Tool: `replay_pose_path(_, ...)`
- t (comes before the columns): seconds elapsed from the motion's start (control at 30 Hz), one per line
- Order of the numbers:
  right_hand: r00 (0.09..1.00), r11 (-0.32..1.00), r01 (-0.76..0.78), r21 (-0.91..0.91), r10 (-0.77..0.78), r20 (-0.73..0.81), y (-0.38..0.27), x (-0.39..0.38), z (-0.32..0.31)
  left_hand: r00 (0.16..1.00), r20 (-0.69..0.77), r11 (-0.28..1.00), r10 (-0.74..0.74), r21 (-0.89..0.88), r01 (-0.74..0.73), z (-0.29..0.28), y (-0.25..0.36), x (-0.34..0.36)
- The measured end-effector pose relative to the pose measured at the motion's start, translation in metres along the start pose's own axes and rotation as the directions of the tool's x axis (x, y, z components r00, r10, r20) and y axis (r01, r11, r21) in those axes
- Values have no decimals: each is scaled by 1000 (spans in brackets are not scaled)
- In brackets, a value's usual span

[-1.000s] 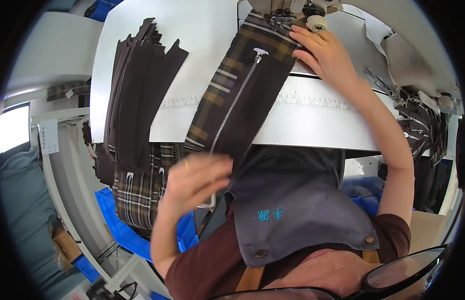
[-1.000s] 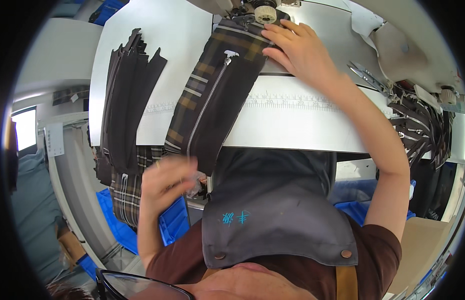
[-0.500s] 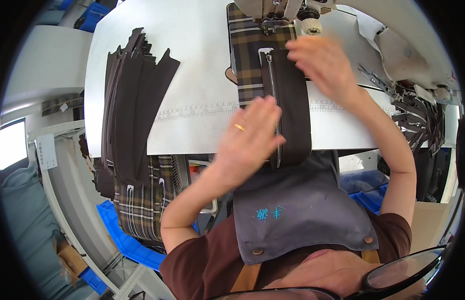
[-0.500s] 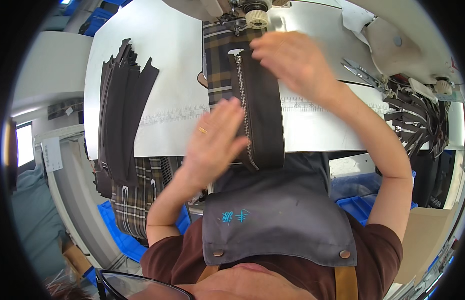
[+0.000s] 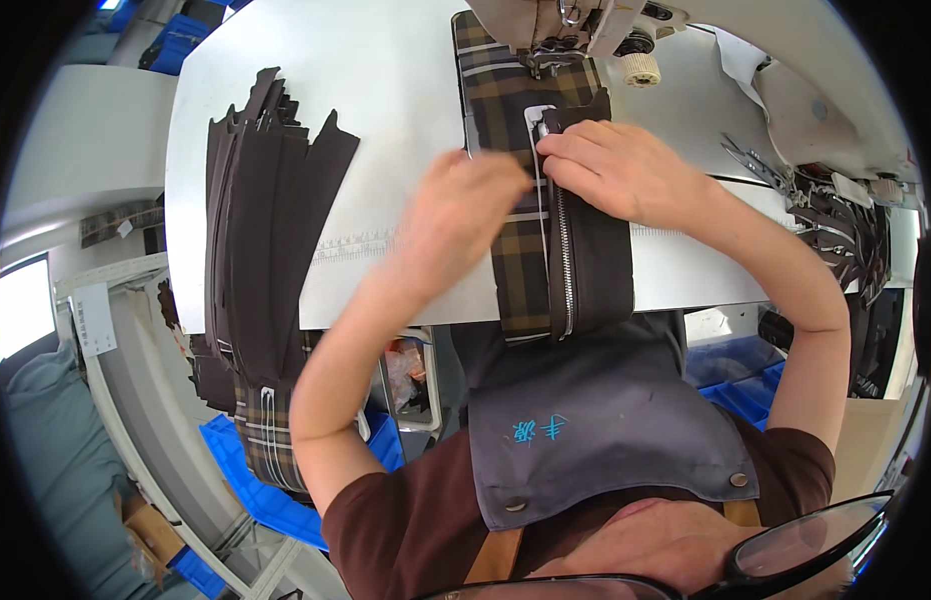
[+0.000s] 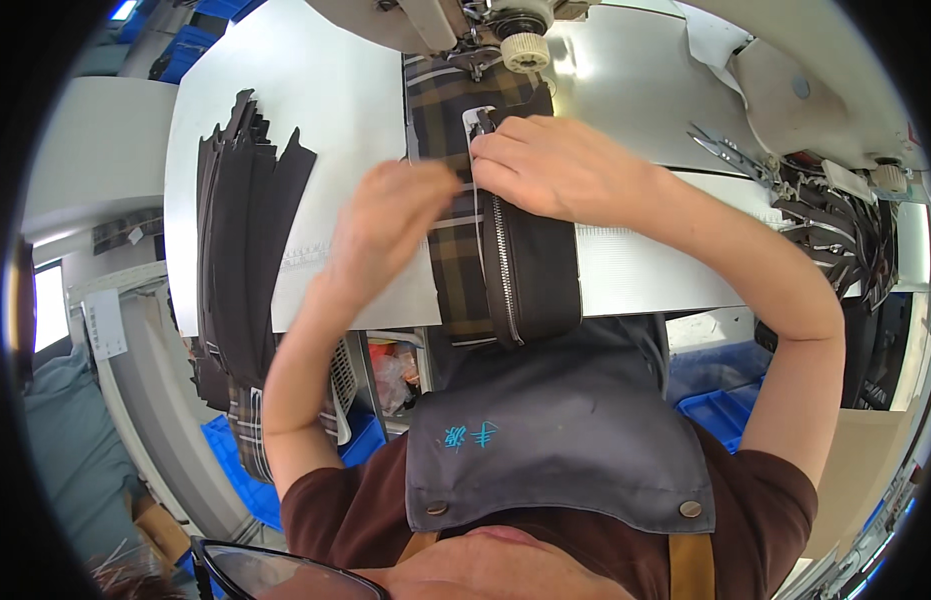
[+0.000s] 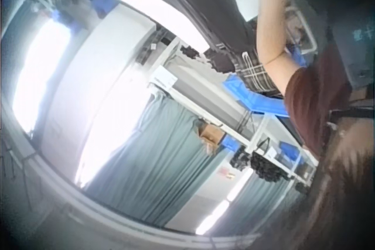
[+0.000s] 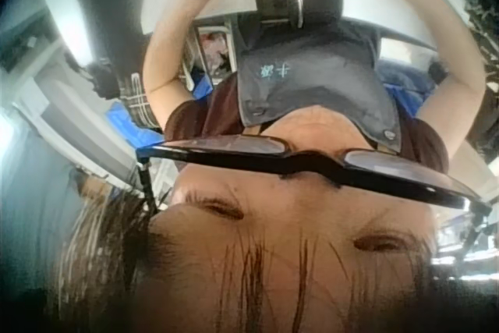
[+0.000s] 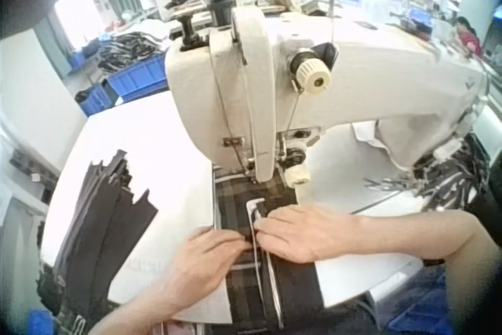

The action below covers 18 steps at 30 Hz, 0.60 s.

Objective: The person operates an industrial sewing machine to attach zippers to plaid fabric pieces. They align the zipper tape with the fabric edge, guide the material under the presser foot, and sew along the zipper teeth. After completing a seam, they cut the thread and move the finished piece to a blue bin before picking up the next item.

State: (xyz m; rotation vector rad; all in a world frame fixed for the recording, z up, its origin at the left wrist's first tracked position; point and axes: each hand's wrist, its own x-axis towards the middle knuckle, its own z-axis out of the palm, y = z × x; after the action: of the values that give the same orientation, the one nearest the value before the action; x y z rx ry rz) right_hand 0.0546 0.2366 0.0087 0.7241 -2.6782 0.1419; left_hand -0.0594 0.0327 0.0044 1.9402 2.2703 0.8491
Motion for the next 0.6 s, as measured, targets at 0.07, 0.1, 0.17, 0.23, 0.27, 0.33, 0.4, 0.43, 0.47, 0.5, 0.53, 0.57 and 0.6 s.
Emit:
replay_pose_path(0.07, 985, 999, -51, 1, 51, -163, -5, -6, 8, 997, -54, 998, 52, -14, -53, 4, -19, 28)
replay_pose_path(0.1, 984, 998, -66, 23, 69, -165, -6, -7, 10, 992, -60, 993, 108, 50, -105, 7, -25, 44)
replay_pose_path(0.17, 980, 993, -98, 63, 108, -167, -5, -10, 12, 983, -59, 970, 174, 181, -161, 10, -29, 53)
replay_pose_path(0.23, 973, 987, -132, 95, 147, -180, -9, -11, 14, 981, -41, 934, 188, 317, -165, 15, -31, 48)
replay_pose_path(0.27, 968, 982, -149, 112, 169, -187, -10, -12, 15, 987, -55, 937, 152, 326, -126, 17, -30, 46)
replay_pose_path(0.33, 959, 977, -172, 125, 195, -203, -11, -10, 15, 993, -83, 939, 81, 340, -48, 20, -29, 42)
replay_pose_path(0.4, 949, 972, -200, 124, 224, -224, -8, -9, 16, 989, -133, 952, 70, 305, -26, 22, -39, 50)
replay_pose_path(0.43, 942, 970, -212, 117, 235, -239, -3, -8, 18, 986, -158, 957, 62, 291, -14, 24, -46, 56)
replay_pose_path(0.47, 936, 968, -228, 107, 248, -251, 2, -7, 18, 975, -198, 957, 103, 288, -42, 25, -54, 62)
replay_pose_path(0.5, 938, 968, -234, 96, 250, -240, 8, -5, 17, 983, -161, 967, 82, 253, -39, 24, -59, 67)
replay_pose_path(0.53, 940, 967, -241, 85, 255, -228, 14, -4, 16, 990, -123, 976, 63, 215, -35, 20, -62, 74)
replay_pose_path(0.57, 941, 966, -249, 74, 259, -217, 18, -5, 16, 996, -83, 984, 45, 177, -30, 19, -65, 78)
replay_pose_path(0.6, 938, 960, -258, 108, 276, -211, 19, -7, 17, 996, -74, 987, 43, 155, -31, 22, -67, 79)
